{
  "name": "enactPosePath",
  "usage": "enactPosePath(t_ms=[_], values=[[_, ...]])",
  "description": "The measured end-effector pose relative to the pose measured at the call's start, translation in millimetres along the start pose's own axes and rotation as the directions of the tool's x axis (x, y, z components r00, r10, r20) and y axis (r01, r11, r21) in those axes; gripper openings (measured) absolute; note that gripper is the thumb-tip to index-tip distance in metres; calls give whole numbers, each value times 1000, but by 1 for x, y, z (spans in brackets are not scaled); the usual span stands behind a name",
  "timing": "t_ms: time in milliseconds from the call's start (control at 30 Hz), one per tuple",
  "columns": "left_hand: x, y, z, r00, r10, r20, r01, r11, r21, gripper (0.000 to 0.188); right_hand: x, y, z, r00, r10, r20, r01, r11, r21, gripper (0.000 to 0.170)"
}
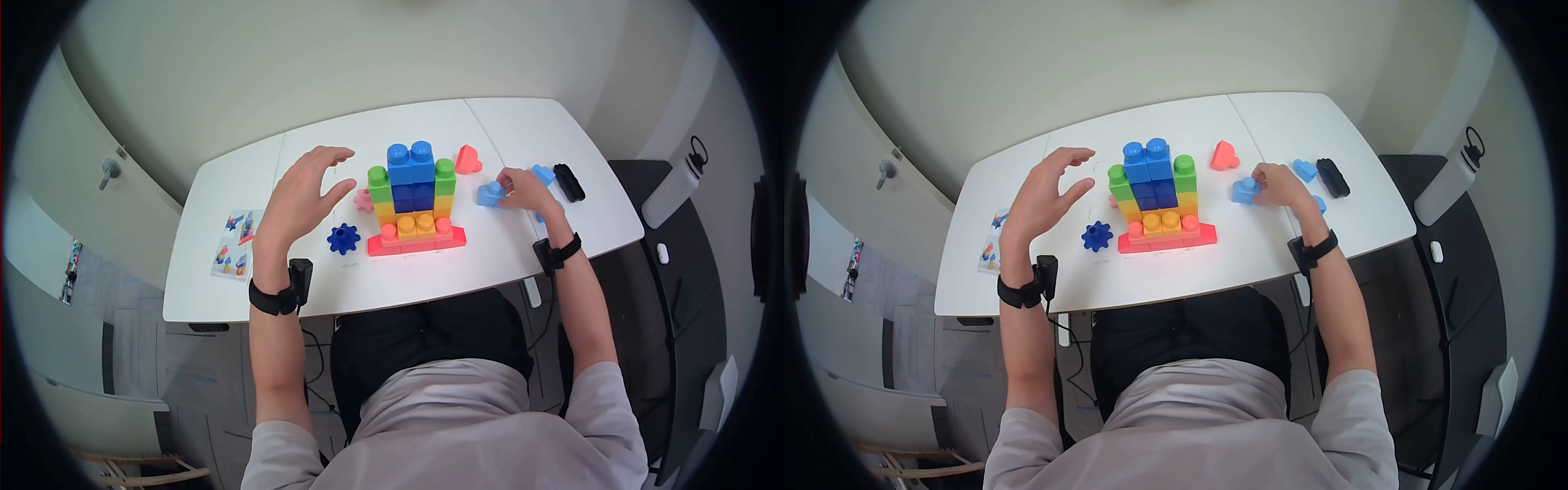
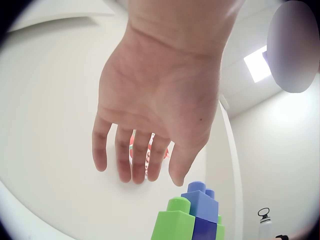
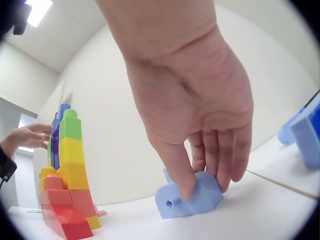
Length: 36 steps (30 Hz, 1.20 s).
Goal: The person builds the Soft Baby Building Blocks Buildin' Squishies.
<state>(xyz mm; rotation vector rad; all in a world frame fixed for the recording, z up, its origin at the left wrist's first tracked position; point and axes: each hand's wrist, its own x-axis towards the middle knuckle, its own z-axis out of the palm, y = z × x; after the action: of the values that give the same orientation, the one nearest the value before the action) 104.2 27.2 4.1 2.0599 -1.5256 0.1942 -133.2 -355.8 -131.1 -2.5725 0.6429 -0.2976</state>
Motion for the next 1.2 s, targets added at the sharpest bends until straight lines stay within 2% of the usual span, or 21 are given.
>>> enactPosePath(t_ms=[167, 233, 267, 333, 367, 433, 533, 667, 733, 767, 833, 1200], values=[[-1, 3, 1, 1000, 0, 11, 0, 1000, 8, 39, -4, -4, -4, 999, 23, 34, -24, 1000, 15, 49], [-2, 6, -1, 1000, 15, 0, -15, 999, 28, 39, -3, 11, -13, 995, -90, 36, 86, 991, 105, 54], [-2, 6, -2, 1000, 15, 1, -15, 1000, 26, 39, -3, 13, -22, 995, -88, 37, 84, 991, 104, 54], [-3, 7, -5, 1000, 23, -16, -23, 999, 31, 40, -7, 21, -46, 998, -16, -55, 18, 998, 52, 49], [-4, 7, -5, 1000, 22, -14, -22, 999, 28, 40, -10, 26, -52, 999, -13, -52, 16, 999, 51, 49], [-4, 8, -6, 1000, 20, -13, -20, 999, 29, 40, -16, 36, -61, 946, 167, -278, -182, 983, -28, 42], [-5, 12, -6, 999, 31, -20, -31, 999, 28, 40, -18, 69, -58, 910, 208, -357, -258, 961, -97, 42], [-6, 12, -5, 999, 45, -22, -44, 998, 38, 40, -16, 80, -46, 902, 304, -306, -343, 936, -82, 51], [-6, 11, -5, 997, 62, -43, -60, 997, 52, 39, -18, 72, -43, 923, 318, -219, -353, 925, -144, 60], [-6, 11, -5, 997, 62, -41, -60, 997, 54, 39, -18, 66, -44, 923, 318, -218, -352, 925, -141, 60], [-7, 10, -5, 997, 61, -40, -58, 996, 61, 39, -18, 58, -48, 908, 403, -116, -411, 910, -60, 59], [-7, 10, -6, 999, 46, -17, -45, 998, 54, 40, -14, 50, -49, 919, 376, -119, -389, 915, -109, 50]])
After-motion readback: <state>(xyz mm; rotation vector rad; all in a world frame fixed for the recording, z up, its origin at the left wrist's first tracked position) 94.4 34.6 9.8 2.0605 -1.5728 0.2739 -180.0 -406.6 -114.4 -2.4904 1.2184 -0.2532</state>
